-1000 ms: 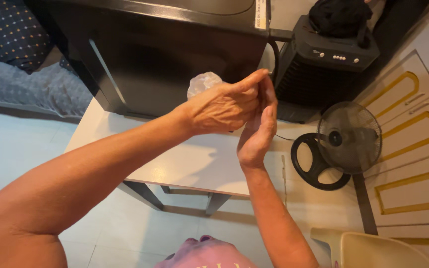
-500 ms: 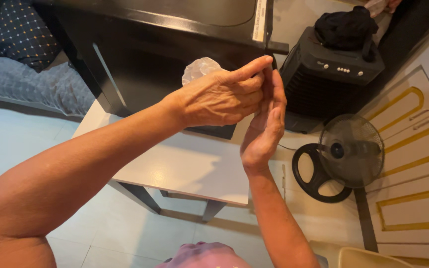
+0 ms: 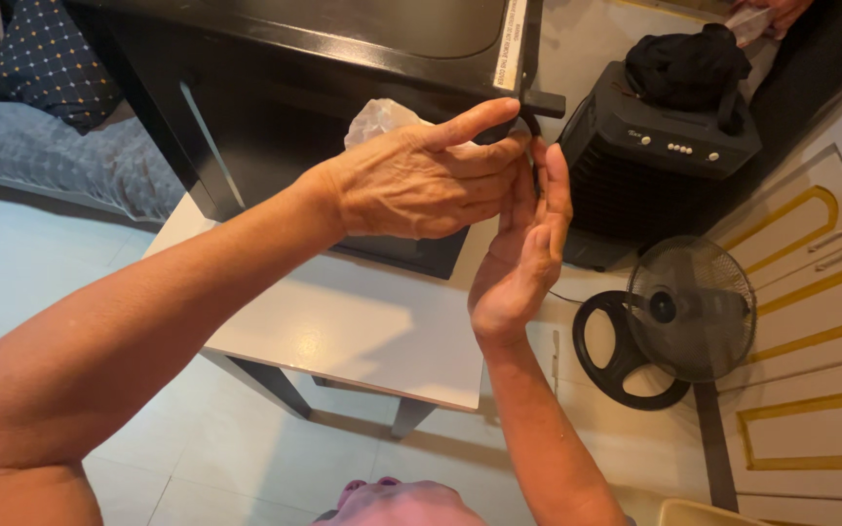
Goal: The person wipes the exterior surfaces of a black microwave oven using a white cloth. They clean the front door, sides, and top of the appliance while it sits on a white table.
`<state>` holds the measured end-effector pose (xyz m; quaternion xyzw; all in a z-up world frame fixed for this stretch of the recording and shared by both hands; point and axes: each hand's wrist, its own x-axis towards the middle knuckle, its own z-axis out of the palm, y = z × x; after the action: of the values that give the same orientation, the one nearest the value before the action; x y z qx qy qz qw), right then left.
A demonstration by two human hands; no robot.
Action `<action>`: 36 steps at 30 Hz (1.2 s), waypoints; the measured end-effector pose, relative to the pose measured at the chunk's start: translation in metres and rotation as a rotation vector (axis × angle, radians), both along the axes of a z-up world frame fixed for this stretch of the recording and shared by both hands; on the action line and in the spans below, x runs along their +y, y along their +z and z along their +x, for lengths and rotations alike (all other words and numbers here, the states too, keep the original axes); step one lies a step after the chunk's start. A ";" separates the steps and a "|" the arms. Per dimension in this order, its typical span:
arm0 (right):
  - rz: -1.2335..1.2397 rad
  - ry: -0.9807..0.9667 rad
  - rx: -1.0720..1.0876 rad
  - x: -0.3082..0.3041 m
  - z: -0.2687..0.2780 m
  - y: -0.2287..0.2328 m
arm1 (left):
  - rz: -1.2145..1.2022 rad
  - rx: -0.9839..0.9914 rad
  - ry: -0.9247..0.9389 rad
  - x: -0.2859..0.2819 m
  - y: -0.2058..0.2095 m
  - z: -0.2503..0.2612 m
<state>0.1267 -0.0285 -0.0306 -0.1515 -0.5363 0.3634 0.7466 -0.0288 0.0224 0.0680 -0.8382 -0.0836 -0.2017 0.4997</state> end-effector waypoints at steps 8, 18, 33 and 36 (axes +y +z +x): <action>-0.026 0.022 -0.031 0.003 -0.001 0.000 | 0.000 -0.100 -0.081 0.009 -0.005 -0.006; -0.018 0.053 -0.031 0.002 -0.007 -0.003 | -0.183 -0.261 -0.080 -0.002 -0.034 -0.014; 0.137 -0.278 -0.351 -0.007 -0.022 0.010 | -0.331 -0.651 0.148 -0.013 -0.057 -0.001; 0.232 -0.493 -0.628 -0.005 -0.025 0.026 | -0.408 -0.808 0.067 -0.013 -0.058 0.000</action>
<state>0.1015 -0.0338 -0.0042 -0.2938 -0.7229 0.0472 0.6237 -0.0289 0.0098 0.0102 -0.7705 -0.3370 -0.4758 0.2578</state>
